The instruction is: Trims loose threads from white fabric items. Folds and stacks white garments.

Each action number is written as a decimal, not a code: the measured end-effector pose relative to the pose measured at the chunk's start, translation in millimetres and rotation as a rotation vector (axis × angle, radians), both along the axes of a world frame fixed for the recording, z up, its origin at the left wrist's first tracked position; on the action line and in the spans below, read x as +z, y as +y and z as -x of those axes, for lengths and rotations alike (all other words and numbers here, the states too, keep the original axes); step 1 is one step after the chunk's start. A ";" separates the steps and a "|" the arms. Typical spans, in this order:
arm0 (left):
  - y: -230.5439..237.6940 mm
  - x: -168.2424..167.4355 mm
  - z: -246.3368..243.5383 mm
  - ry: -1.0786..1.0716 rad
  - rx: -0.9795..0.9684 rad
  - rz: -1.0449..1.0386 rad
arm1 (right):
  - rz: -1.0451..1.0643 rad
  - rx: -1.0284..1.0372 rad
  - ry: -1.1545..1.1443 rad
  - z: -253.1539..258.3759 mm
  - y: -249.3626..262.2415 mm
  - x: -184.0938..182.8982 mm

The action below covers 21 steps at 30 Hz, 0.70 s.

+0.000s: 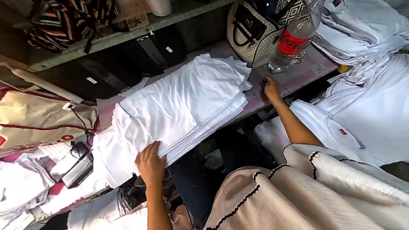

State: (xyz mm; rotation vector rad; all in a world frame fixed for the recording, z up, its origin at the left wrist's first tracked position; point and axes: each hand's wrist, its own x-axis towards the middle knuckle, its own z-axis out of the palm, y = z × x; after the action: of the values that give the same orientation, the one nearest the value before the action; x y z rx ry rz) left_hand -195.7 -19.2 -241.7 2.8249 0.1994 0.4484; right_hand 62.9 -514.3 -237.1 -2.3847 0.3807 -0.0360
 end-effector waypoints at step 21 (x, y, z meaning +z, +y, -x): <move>39.9 -38.7 65.9 -0.233 0.185 0.204 | 0.343 0.884 -0.565 65.0 68.2 3.2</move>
State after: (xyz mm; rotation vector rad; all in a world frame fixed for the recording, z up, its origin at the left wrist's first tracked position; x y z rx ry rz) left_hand -261.7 20.7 -280.4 2.5404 0.4331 0.7471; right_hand -2.1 -446.1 -233.9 -2.5240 -1.0068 -0.3765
